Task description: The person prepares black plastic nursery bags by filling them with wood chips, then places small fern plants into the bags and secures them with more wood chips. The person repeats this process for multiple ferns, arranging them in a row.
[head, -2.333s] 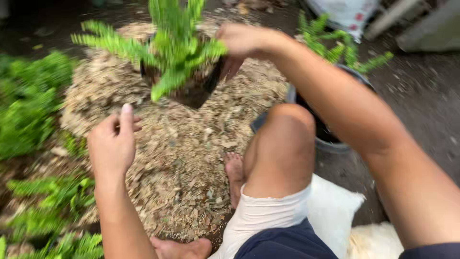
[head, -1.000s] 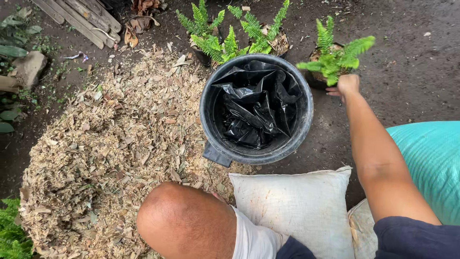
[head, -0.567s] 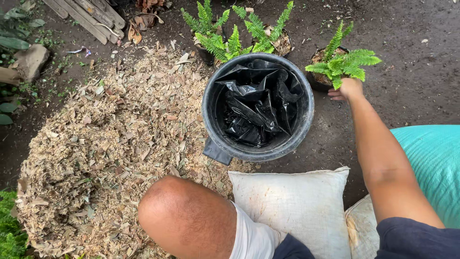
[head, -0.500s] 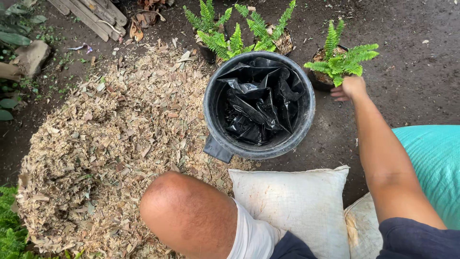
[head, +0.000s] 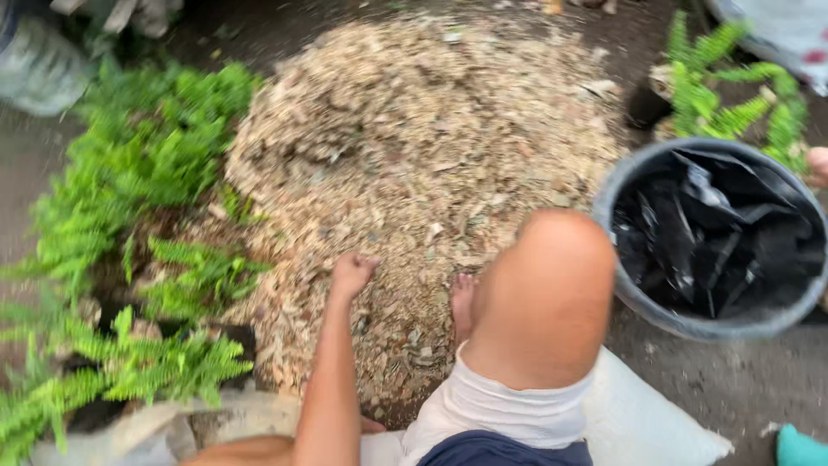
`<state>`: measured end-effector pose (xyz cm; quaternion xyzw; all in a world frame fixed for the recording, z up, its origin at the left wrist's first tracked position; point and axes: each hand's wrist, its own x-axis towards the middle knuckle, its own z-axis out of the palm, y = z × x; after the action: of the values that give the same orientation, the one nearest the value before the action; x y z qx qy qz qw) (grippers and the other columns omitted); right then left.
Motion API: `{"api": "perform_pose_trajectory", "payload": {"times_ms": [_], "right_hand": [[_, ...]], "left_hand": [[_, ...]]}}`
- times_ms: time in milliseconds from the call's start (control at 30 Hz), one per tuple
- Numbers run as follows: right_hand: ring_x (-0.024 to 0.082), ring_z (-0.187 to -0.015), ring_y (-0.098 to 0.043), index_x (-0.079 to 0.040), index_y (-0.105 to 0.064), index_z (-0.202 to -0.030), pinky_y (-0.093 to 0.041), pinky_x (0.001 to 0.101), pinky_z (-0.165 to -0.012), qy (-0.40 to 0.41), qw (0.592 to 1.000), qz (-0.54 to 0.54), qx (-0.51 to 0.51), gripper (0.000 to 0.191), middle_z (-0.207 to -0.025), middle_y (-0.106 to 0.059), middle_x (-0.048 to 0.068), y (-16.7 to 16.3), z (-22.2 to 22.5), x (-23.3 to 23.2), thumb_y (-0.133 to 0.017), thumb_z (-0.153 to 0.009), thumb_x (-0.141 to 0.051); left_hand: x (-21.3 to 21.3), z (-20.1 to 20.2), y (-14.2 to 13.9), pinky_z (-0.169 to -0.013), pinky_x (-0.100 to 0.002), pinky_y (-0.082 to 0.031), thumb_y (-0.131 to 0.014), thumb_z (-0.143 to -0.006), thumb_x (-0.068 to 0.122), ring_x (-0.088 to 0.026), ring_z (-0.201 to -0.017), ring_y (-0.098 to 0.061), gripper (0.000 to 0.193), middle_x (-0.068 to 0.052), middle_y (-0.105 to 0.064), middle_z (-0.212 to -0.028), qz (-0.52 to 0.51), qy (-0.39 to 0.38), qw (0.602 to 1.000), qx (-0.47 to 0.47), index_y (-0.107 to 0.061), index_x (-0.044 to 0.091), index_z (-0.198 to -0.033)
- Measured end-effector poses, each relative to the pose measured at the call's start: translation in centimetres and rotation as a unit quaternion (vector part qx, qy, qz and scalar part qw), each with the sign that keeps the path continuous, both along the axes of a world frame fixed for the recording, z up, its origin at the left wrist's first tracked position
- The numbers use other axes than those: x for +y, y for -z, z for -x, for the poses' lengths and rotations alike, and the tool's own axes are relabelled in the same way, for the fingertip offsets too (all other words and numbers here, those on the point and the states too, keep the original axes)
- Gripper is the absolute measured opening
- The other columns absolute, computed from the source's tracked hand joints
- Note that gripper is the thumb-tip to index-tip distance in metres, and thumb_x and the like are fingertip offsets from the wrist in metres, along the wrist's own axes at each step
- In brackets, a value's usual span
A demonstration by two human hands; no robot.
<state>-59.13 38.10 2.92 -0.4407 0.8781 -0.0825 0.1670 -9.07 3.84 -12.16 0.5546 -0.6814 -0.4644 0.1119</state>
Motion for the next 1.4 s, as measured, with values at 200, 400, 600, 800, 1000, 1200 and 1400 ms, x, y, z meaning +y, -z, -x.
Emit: {"api": "perform_pose_trajectory", "payload": {"times_ms": [200, 400, 600, 800, 1000, 1200, 1400], "right_hand": [[0.029, -0.11, -0.072, -0.004, -0.05, -0.153, -0.057, 0.0383, -0.094, -0.332, 0.907, 0.157, -0.206, 0.064, -0.123, -0.072, 0.021, -11.8, -15.3, -23.1, -0.063, -0.094, -0.027], [0.035, -0.117, -0.071, -0.016, -0.051, -0.153, -0.06, 0.0513, -0.1, -0.357, 0.873, -0.283, 0.175, 0.052, -0.133, -0.069, 0.019, 5.7, -32.6, -39.5, -0.054, -0.101, -0.019], [0.04, -0.133, -0.051, 0.007, -0.006, -0.145, -0.042, 0.0488, -0.113, -0.366, 0.776, -0.513, -0.04, 0.119, -0.151, -0.03, 0.028, 24.5, -46.7, -30.7, -0.09, -0.082, -0.051], [0.035, -0.103, -0.072, 0.013, 0.016, -0.161, -0.061, 0.0389, -0.093, -0.228, 0.899, -0.366, -0.075, 0.13, -0.115, -0.073, 0.028, 28.3, -51.1, -26.0, -0.084, -0.083, -0.018], [0.026, -0.081, -0.077, -0.008, -0.003, -0.162, -0.061, 0.0395, -0.069, -0.15, 0.954, -0.021, -0.259, 0.119, -0.113, -0.071, 0.017, 25.8, -48.5, -33.9, -0.086, -0.08, -0.025], [0.028, -0.093, -0.077, -0.008, -0.018, -0.158, -0.062, 0.0392, -0.089, -0.212, 0.901, -0.378, -0.012, 0.101, -0.118, -0.071, 0.024, 25.0, -45.3, -34.9, -0.075, -0.087, -0.053], [0.031, -0.102, -0.072, 0.001, -0.01, -0.163, -0.06, 0.0411, -0.092, -0.154, 0.96, 0.011, -0.233, 0.105, -0.124, -0.069, 0.024, 28.1, -47.5, -37.0, -0.08, -0.086, -0.016]], "left_hand": [[-0.3, -3.1, -0.1, -0.077, -0.043, -0.057, -0.08, -0.081, 0.038, -0.023, -0.084, -0.068, 0.029, -0.007, -0.069, -0.092, -0.135, -0.087, 0.978, 0.134, -0.067, 0.013, -0.087], [0.7, -10.2, 5.7, -0.105, -0.052, -0.043, -0.087, -0.078, 0.057, -0.031, -0.103, -0.067, 0.066, -0.016, -0.071, -0.112, -0.165, 0.086, 0.934, -0.305, -0.072, 0.002, -0.112], [6.3, -13.3, 13.2, -0.077, -0.039, -0.049, -0.068, -0.088, 0.022, -0.024, -0.082, -0.064, 0.05, -0.016, -0.068, -0.099, -0.265, 0.109, 0.886, -0.365, -0.054, -0.002, -0.129], [7.4, -11.4, 14.8, -0.048, -0.026, -0.056, -0.049, -0.098, -0.012, -0.017, -0.061, -0.061, 0.052, -0.016, -0.064, -0.086, -0.242, -0.034, 0.944, -0.222, -0.036, -0.006, -0.147], [1.3, -14.6, 13.5, -0.058, -0.031, -0.058, -0.064, -0.099, 0.021, -0.024, -0.08, -0.066, 0.065, -0.02, -0.062, -0.11, -0.073, -0.157, 0.977, -0.123, -0.031, 0.002, -0.151], [2.5, -16.8, 13.5, -0.12, -0.067, -0.006, -0.073, -0.08, 0.067, -0.056, -0.15, -0.006, 0.131, -0.042, -0.009, -0.159, -0.092, -0.19, 0.902, -0.376, 0.003, -0.013, -0.152], [-0.2, -11.3, 16.0, -0.12, -0.06, -0.015, -0.071, -0.086, 0.043, -0.048, -0.152, -0.01, 0.115, -0.034, -0.004, -0.167, -0.006, -0.185, 0.973, -0.135, 0.003, -0.007, -0.158]]}}
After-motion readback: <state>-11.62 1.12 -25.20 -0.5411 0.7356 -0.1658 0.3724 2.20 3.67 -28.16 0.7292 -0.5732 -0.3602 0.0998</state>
